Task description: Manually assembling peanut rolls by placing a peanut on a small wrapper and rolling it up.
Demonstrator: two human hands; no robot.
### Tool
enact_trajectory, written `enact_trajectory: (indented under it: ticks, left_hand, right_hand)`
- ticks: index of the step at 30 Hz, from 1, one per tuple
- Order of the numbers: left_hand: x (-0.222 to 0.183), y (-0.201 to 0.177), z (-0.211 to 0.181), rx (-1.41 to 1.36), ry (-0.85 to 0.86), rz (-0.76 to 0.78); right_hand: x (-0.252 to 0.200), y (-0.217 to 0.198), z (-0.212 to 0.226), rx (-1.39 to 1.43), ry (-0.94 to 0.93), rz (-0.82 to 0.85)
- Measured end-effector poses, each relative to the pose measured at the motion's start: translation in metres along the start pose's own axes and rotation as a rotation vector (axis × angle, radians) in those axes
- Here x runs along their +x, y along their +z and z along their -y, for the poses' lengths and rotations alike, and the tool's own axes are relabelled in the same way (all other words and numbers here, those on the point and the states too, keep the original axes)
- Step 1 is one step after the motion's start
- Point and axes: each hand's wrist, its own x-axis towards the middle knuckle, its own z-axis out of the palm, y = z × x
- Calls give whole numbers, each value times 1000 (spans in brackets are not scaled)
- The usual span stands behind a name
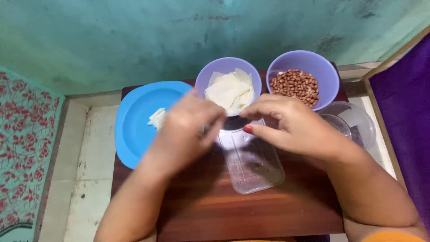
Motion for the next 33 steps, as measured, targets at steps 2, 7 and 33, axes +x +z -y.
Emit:
enact_trajectory:
  ticks: [2,7,33]
  left_hand:
    - [1,-34,26,68,-139,66]
    - [-26,-69,102,182,-924,213]
    - [-78,-56,136,152,-1303,431]
  right_hand:
    - [-6,-1,-3,-53,22,8]
    - [-10,-4,6,-72,2,-2]
    - [-9,0,8,-172,-20,30]
